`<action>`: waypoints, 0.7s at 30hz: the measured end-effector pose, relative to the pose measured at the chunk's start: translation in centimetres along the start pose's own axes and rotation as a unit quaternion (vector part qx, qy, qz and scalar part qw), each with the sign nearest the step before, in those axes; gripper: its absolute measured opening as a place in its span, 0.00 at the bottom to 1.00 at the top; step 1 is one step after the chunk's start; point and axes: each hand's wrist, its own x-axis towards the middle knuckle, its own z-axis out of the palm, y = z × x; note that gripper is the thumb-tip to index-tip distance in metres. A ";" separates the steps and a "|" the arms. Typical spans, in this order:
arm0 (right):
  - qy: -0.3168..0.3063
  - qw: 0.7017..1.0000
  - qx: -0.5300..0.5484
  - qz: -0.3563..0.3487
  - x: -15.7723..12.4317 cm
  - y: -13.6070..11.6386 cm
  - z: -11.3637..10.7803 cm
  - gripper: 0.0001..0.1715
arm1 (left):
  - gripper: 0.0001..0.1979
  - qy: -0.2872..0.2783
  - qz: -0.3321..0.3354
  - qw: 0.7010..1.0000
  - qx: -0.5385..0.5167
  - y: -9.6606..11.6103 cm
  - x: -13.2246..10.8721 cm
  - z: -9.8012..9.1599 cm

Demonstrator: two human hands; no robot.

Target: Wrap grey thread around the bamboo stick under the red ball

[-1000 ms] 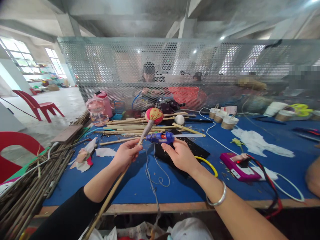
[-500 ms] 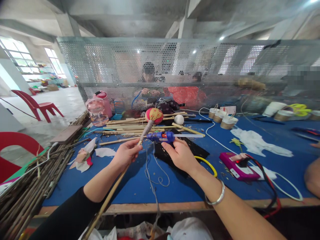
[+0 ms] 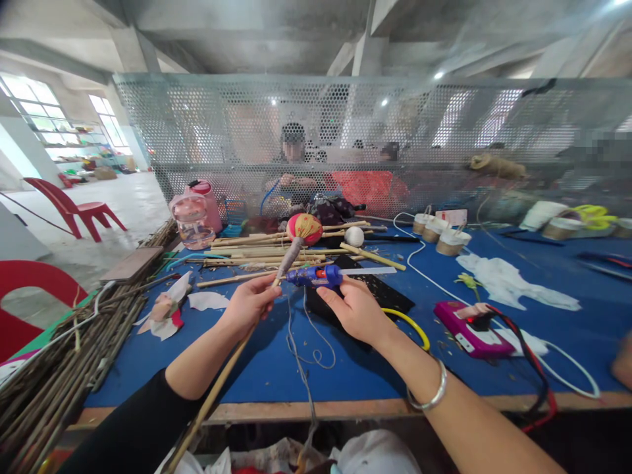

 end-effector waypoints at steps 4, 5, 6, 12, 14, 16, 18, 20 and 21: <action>0.023 1.000 0.006 0.017 0.0 -0.2 0.0 0.24 | 0.26 -0.005 -0.001 1.000 -0.001 0.0 -0.1 0.1; 0.024 0.999 0.008 0.021 0.0 -0.2 0.1 0.24 | 0.26 -0.002 -0.003 1.000 0.001 0.1 -0.1 0.1; 0.021 0.999 0.010 0.023 0.0 -0.3 0.1 0.24 | 0.26 0.001 -0.005 1.000 0.002 0.1 -0.1 0.1; 0.007 1.000 0.011 0.007 -0.2 0.1 -0.1 0.24 | 0.24 -0.006 0.000 1.000 0.004 0.1 -0.1 0.0; 0.018 1.000 0.009 0.009 -0.3 0.3 -0.1 0.23 | 0.24 -0.008 0.005 1.000 0.004 -0.1 0.0 -0.1; 0.024 1.000 0.010 0.001 -0.3 0.4 0.0 0.22 | 0.25 -0.011 0.007 1.000 0.002 -0.3 0.1 -0.2; 0.015 1.000 0.009 -0.020 -0.5 0.5 0.1 0.20 | 0.25 -0.015 0.008 1.000 0.001 -0.4 0.1 -0.2; 0.009 0.999 0.003 -0.045 -0.8 0.5 0.0 0.17 | 0.26 -0.015 0.007 1.000 0.001 -0.4 0.1 -0.2; 0.015 0.999 -0.003 -0.049 -1.0 0.7 -0.2 0.17 | 0.26 -0.012 0.004 1.000 0.001 -0.4 0.1 -0.2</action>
